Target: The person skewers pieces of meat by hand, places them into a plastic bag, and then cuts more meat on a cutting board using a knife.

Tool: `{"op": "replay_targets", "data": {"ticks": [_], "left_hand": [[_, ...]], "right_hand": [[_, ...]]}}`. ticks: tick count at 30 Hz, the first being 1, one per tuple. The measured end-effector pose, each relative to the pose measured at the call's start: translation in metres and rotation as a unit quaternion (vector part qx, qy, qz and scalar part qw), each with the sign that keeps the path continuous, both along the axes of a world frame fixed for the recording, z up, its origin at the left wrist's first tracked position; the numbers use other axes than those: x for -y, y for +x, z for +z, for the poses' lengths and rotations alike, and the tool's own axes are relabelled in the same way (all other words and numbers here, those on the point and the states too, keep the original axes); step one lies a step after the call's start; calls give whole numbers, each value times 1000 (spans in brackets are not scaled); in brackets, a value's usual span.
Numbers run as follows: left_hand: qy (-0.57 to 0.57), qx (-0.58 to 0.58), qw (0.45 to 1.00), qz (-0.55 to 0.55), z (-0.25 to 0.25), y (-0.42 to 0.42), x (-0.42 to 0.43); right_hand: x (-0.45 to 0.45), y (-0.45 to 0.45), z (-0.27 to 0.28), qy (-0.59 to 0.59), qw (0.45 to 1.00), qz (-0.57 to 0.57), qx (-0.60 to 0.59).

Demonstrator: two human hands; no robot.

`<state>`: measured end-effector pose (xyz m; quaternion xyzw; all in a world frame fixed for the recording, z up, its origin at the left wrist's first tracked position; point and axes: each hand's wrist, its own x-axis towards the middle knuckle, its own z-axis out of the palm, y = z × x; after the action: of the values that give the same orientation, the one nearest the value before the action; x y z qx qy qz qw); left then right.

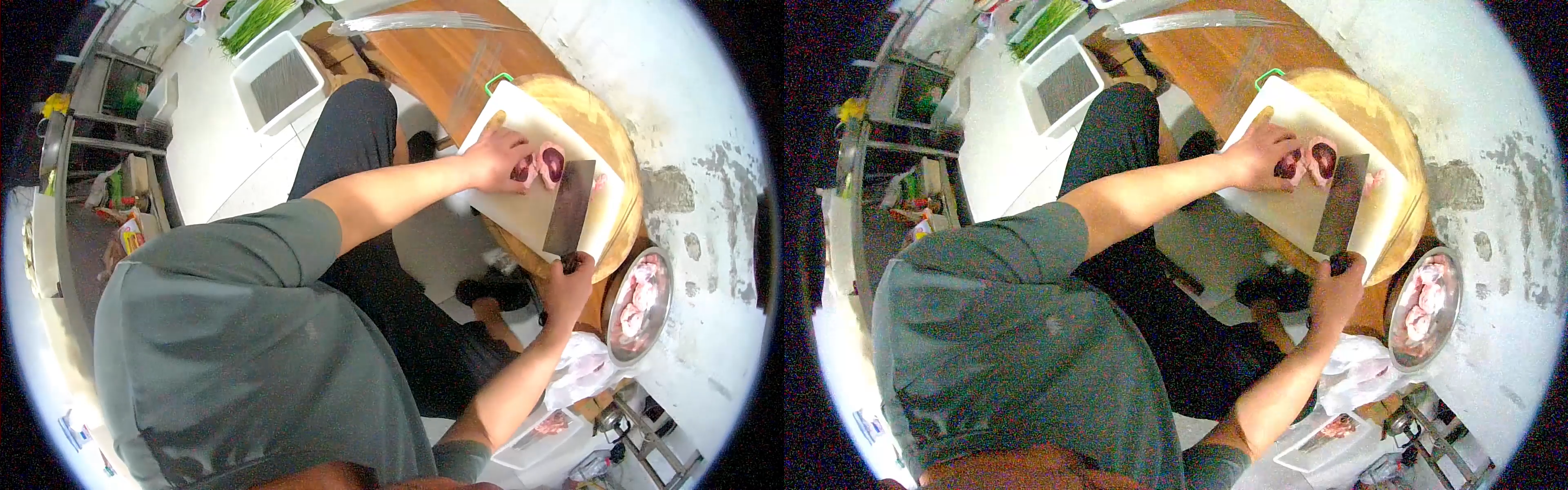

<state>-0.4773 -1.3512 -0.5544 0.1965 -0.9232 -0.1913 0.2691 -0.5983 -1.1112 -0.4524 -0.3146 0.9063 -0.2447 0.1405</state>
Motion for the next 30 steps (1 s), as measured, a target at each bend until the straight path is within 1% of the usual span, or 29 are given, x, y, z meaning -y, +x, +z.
{"op": "replay_targets", "data": {"ticks": [1, 4, 7, 10, 13, 16, 18, 19, 20, 22, 25, 30], "left_hand": [[-13, 53, 998, -26, 5, 0, 3], [-1, 84, 996, -23, 12, -4, 3], [66, 39, 996, -33, 8, -14, 4], [63, 71, 995, -36, 11, -25, 7], [52, 91, 992, -75, 24, -27, 10], [89, 151, 975, -139, 24, -36, 22], [51, 24, 994, -93, 6, -36, 19], [31, -40, 996, -69, -3, -37, 18], [45, -51, 995, -67, -11, -39, 18], [73, -72, 993, -65, -11, -36, 15], [59, -27, 998, -17, -4, -35, 5], [53, -25, 998, -7, -1, -35, 0]], "right_hand": [[1, 1, -1, -5, 1000, 10, 5], [4, 6, 3, -2, 1000, 16, 16], [5, 14, 11, 7, 999, 19, 30], [1, 23, 17, 14, 999, 5, 36], [-9, 36, 20, 15, 999, -6, 34], [-26, 39, 12, -21, 999, 11, 45], [-29, 43, 15, -26, 997, -2, 73], [-27, 46, 18, -19, 998, -12, 55], [-23, 49, 21, -11, 999, -21, 36], [-17, 50, 22, -9, 1000, -24, 15], [-5, 46, 20, -19, 1000, -5, 3], [14, 35, 11, -13, 1000, 14, 0]]}}
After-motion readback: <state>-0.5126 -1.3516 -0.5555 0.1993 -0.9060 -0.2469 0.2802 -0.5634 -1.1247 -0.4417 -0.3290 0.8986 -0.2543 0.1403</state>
